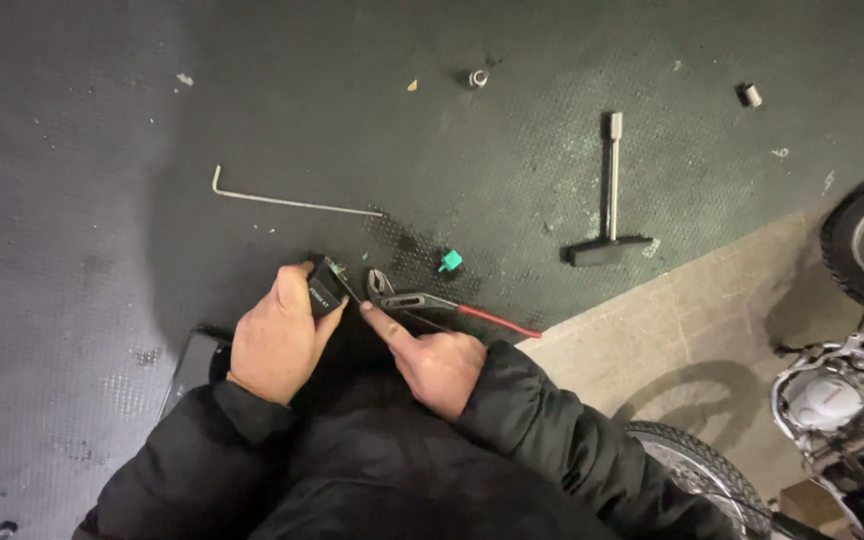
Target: The person uses pliers to pry and remove a small green plastic piece from a black rectangular electronic component on a workbench. They then use a knife to scrape or clean the component's surface. The task is interrupted by a brief walk around the workshop.
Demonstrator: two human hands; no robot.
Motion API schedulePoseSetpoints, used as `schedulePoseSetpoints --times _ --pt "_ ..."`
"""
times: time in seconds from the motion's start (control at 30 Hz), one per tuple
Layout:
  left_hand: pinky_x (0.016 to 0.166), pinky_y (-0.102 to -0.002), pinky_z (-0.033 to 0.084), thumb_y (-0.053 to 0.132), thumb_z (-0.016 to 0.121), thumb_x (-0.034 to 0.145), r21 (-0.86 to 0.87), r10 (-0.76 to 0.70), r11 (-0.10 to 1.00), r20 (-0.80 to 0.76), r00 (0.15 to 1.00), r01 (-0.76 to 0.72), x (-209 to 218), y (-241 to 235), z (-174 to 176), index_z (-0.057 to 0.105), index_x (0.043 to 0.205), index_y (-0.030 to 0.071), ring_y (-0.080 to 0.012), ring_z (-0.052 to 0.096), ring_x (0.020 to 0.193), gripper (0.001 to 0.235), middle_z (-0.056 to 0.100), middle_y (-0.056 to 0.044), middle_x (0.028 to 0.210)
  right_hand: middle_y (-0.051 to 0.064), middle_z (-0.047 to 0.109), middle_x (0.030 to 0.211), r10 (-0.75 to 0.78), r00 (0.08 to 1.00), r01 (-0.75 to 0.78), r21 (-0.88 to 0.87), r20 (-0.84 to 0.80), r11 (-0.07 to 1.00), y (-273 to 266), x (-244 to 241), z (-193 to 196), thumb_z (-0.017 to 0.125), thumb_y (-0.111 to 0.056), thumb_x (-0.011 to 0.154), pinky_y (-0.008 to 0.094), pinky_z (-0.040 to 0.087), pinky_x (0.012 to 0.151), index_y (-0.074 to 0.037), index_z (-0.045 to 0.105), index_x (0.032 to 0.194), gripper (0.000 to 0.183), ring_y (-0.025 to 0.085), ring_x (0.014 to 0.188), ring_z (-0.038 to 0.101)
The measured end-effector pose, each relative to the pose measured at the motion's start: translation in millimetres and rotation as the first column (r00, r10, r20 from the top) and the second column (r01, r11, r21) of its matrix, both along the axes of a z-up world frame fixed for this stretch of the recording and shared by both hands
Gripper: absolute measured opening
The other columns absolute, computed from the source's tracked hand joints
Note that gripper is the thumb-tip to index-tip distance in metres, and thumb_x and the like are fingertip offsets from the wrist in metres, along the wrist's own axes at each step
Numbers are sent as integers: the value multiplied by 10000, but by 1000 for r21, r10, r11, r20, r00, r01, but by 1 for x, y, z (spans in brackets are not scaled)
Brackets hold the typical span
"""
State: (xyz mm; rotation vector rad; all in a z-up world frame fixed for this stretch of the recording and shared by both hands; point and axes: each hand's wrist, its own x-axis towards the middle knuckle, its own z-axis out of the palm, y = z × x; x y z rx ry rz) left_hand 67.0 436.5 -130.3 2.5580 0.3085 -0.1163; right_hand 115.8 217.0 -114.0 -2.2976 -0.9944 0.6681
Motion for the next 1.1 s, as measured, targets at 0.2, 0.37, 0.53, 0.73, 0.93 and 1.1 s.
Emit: schedulePoseSetpoints --times 0.2,0.37,0.53,0.73,0.93,1.1 --pt "679 -456 559 328 764 903 6 -15 1000 6 1000 15 -2 -1 -2 530 1188 -7 -385 703 818 498 703 -211 957 105 665 635 -32 997 32 -2 -68 999 3 -3 -2 644 -105 897 433 509 482 -187 483 1529 657 273 487 639" --pt "668 -455 556 327 767 909 -20 11 1000 -32 999 -12 2 -3 8 539 1189 -12 -387 703 796 495 702 -209 933 104 657 596 -21 991 4 -131 -132 991 6 0 4 654 -122 900 451 504 482 -201 487 1533 660 280 479 640" --pt "660 -452 558 336 774 898 26 -8 1000 -4 1000 8 2 0 5 540 1174 -18 -390 705 793 506 704 -218 936 130 714 808 -48 999 48 -43 10 998 14 8 18 600 -114 958 435 568 730 -233 429 1558 635 276 690 692" --pt "653 -459 556 346 776 906 43 -15 999 -15 1000 15 -1 1 -2 531 1188 -22 -397 703 782 524 700 -222 900 179 747 1006 -138 990 139 152 -19 979 8 0 5 624 -134 959 409 576 838 -197 484 1532 593 305 824 733" --pt "649 -465 554 345 779 903 24 -19 1000 -19 1000 19 -1 3 -3 527 1201 -20 -407 702 777 534 700 -230 900 200 734 1053 -185 979 204 285 -90 937 6 -12 -12 599 -128 980 407 585 780 -181 472 1546 583 314 791 730" --pt "649 -460 556 333 781 913 19 -30 999 -22 999 30 -2 4 -3 515 1222 -28 -408 700 775 545 695 -235 897 187 670 728 -133 958 146 36 -254 989 4 4 0 633 -166 971 476 537 559 -251 497 1523 575 353 579 671"
